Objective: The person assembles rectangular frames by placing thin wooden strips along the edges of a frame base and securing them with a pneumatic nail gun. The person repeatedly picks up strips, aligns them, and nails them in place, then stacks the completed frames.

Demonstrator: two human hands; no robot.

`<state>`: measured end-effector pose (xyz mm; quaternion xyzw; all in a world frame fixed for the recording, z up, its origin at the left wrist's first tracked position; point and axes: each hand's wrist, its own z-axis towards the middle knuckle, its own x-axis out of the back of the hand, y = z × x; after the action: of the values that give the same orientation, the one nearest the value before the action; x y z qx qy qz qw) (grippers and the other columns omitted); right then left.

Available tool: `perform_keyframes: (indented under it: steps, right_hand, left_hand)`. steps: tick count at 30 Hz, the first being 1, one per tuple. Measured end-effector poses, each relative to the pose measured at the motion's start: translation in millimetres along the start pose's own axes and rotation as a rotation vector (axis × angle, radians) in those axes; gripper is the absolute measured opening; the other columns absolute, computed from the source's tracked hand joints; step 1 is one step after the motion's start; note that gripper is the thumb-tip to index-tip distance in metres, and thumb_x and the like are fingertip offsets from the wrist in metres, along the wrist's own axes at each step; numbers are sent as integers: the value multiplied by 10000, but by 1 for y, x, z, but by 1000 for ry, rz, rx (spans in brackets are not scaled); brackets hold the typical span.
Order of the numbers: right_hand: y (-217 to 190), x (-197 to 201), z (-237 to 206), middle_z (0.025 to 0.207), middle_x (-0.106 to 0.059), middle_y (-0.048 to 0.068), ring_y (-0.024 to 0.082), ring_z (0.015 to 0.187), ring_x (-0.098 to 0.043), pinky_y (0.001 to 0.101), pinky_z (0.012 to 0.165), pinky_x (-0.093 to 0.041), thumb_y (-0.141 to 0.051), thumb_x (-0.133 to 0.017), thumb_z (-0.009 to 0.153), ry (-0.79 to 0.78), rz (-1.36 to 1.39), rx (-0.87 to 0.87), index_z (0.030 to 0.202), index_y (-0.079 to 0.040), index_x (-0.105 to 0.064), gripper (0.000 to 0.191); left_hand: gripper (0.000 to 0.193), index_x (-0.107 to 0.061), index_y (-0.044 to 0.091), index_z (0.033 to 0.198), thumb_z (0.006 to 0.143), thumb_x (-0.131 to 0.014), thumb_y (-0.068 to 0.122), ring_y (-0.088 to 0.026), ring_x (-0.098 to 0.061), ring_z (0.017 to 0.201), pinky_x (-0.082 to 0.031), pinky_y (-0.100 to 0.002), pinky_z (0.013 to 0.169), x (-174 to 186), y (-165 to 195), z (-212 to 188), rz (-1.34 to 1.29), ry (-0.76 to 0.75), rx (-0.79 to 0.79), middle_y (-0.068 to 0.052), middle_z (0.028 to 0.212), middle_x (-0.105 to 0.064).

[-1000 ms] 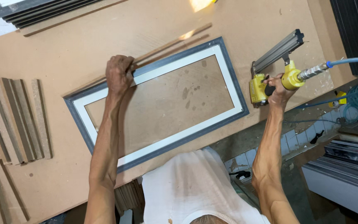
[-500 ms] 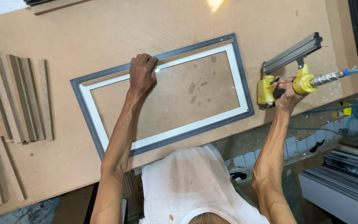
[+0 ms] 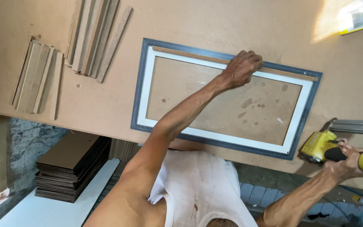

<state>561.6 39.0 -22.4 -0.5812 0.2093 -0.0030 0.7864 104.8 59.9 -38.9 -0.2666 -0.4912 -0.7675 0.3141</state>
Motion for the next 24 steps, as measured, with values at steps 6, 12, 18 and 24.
perform_keyframes:
  steps: [6, 12, 18, 24]
  right_hand:
    - [-12, -9, -5, 826, -618, 144, 296, 671, -660, 488, 729, -643, 133, -656, 842, 144, -71, -86, 1094, 24, -533, 301]
    - [-18, -63, -37, 763, -641, 113, 264, 673, -683, 584, 956, -650, 105, -611, 835, -21, -138, -142, 999, 21, -602, 184]
    - [1, -143, -54, 743, -589, 84, 259, 657, -666, 579, 1020, -614, 94, -608, 798, -178, -43, -284, 948, -3, -576, 181]
    - [2, -169, -54, 695, -581, 88, 229, 595, -632, 570, 974, -624, 74, -574, 771, -172, -136, -262, 886, 4, -585, 135]
  left_hand:
    - [321, -695, 3, 951, 700, -542, -124, -297, -586, 972, -451, -440, 822, -5, 4, -3, -26, 123, -52, -132, 1090, -702]
    - [175, -733, 2, 928, 858, -590, -70, -274, -561, 858, -428, -405, 766, -7, 9, -1, -108, 111, -26, -125, 980, -711]
    - [125, -728, -7, 888, 850, -618, -53, -278, -552, 840, -414, -407, 755, -5, 10, -3, -124, 111, -9, -119, 904, -689]
    - [161, -728, 6, 889, 866, -594, -80, -261, -547, 848, -410, -392, 760, -16, 3, -4, -106, 107, 5, -100, 896, -686]
